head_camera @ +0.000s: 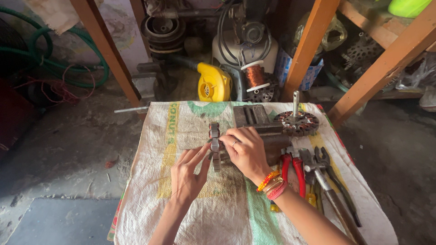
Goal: The person assembles a motor armature clamped near a bench vise, fitting small metal components one at a time onto the rotor segments by hand. They reposition the rotor between fittings and use a screwdriver to tighten or seat a part partway through.
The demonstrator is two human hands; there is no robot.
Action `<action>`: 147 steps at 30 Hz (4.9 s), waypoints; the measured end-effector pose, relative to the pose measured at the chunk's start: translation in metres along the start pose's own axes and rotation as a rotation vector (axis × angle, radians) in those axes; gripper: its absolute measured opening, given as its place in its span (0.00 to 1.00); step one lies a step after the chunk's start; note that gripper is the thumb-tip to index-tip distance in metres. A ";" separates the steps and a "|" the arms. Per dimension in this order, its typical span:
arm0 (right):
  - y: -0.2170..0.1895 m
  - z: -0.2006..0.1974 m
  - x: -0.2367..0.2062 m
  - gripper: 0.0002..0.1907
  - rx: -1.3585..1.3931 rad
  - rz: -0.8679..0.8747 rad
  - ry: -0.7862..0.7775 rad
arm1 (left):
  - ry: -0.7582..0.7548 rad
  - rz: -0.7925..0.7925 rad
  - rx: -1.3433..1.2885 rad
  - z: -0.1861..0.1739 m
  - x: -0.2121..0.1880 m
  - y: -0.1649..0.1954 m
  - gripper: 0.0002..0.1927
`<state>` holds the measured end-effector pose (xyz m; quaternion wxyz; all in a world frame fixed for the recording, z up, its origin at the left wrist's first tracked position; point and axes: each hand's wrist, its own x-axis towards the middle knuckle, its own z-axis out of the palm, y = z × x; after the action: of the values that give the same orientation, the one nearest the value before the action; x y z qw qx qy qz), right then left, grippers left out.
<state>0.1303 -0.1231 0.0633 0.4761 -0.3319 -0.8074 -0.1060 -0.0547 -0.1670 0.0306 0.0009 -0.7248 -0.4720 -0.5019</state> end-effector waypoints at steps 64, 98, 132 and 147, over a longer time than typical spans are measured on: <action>0.012 0.026 0.021 0.06 0.460 0.472 -0.091 | 0.100 -0.206 -0.247 0.003 0.040 -0.005 0.08; -0.006 0.011 -0.017 0.06 0.021 0.157 0.099 | 0.094 -0.584 -0.525 0.028 -0.017 -0.007 0.11; 0.096 -0.049 -0.057 0.12 0.169 0.713 0.174 | -0.154 -0.990 -0.611 0.050 -0.006 -0.057 0.26; 0.118 -0.047 -0.089 0.25 0.443 0.911 0.080 | -0.015 -0.780 -1.114 0.080 -0.014 -0.055 0.37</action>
<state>0.2678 -0.0952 -0.0041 0.5635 -0.5370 -0.5649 0.2737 -0.0345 -0.1081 -0.0457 -0.5567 -0.3974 -0.3700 -0.6287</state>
